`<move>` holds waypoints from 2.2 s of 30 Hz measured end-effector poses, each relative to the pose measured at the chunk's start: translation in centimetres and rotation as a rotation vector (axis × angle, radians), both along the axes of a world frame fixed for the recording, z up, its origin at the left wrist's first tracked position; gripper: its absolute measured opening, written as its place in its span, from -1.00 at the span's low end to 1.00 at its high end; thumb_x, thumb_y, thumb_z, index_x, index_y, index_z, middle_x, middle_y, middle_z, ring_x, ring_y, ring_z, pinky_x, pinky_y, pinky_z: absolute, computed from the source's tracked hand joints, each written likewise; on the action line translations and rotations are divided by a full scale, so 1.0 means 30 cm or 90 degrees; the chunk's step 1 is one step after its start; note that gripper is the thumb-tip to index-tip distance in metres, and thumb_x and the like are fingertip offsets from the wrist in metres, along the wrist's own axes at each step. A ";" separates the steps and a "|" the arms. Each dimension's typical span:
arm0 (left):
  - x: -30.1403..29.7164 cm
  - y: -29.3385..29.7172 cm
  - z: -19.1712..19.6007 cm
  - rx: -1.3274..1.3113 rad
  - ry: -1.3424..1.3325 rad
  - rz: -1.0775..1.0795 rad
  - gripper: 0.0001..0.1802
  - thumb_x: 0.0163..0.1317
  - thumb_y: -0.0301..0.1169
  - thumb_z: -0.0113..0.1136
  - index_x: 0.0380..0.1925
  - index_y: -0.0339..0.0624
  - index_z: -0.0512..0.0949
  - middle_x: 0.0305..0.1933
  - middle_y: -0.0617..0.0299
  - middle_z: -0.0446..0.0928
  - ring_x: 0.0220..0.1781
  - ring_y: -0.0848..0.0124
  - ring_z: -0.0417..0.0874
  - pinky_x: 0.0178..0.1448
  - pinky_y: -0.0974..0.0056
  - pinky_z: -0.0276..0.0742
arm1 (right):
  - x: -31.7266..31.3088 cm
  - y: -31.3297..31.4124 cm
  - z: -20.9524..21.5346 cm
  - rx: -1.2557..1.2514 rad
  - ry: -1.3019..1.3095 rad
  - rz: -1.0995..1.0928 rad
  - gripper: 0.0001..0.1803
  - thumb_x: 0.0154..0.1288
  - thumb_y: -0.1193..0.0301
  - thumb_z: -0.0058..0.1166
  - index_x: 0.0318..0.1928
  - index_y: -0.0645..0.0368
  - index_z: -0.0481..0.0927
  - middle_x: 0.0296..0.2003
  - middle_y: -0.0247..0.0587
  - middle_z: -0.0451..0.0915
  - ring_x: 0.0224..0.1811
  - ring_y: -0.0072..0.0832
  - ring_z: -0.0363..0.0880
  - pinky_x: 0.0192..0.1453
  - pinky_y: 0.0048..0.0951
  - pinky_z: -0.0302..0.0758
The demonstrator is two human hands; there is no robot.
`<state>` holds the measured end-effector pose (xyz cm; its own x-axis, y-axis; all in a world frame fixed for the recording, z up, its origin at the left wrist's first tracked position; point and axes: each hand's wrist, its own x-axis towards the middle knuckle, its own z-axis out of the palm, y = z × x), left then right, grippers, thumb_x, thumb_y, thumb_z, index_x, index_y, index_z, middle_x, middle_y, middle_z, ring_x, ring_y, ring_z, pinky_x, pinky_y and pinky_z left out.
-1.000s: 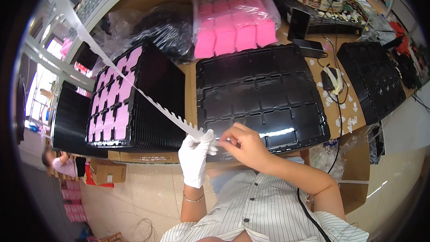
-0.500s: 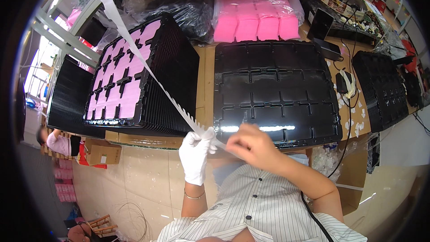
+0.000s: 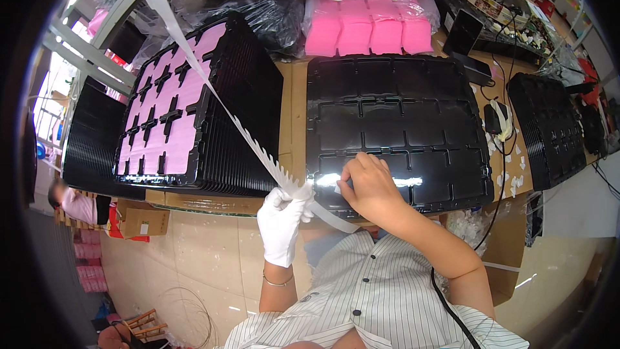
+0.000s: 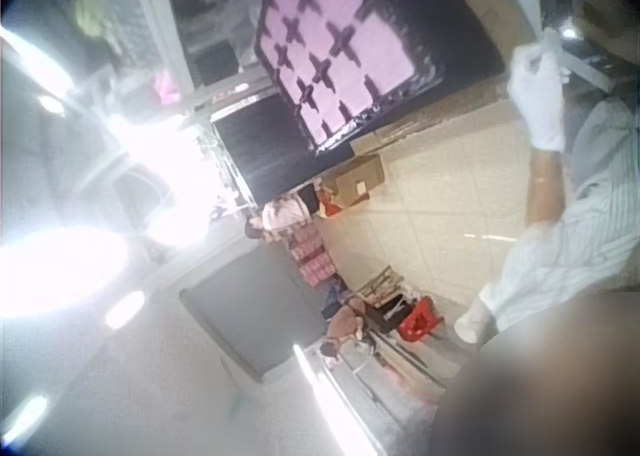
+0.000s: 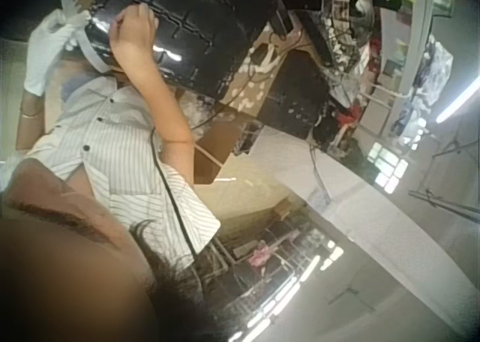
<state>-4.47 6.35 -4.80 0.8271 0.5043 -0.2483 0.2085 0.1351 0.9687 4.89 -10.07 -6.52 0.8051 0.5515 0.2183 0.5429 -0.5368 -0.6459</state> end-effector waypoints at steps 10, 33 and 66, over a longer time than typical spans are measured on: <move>0.013 0.005 0.000 0.005 -0.020 0.003 -0.83 0.26 -0.45 0.39 -0.36 -0.36 0.63 -0.41 0.17 0.67 -0.50 0.59 0.61 -0.40 0.50 0.52 | 0.004 -0.061 0.039 0.014 0.006 0.244 -0.86 0.20 0.52 0.24 -0.31 0.14 0.51 -0.34 -0.21 0.43 -0.24 -0.36 0.45 -0.11 -0.35 0.34; 0.178 -0.321 0.122 -0.017 -0.049 -0.190 -0.83 0.23 -0.52 0.40 -0.36 -0.34 0.56 -0.36 0.14 0.69 -0.46 0.58 0.65 -0.35 0.49 0.58 | -0.084 -0.346 0.040 0.372 0.292 -0.133 -0.89 0.25 0.53 0.29 -0.25 0.21 0.61 -0.49 -0.46 0.54 -0.47 -0.75 0.44 -0.33 -0.59 0.42; 0.204 -0.336 0.067 0.016 -0.010 -0.173 -0.84 0.22 -0.56 0.38 -0.25 -0.36 0.59 -0.34 0.12 0.68 -0.49 0.53 0.64 -0.39 0.49 0.55 | 0.048 -0.612 0.053 -0.055 0.042 -0.368 -0.86 0.10 0.44 0.27 -0.39 0.22 0.59 -0.41 -0.13 0.60 -0.35 -0.14 0.62 -0.25 -0.21 0.52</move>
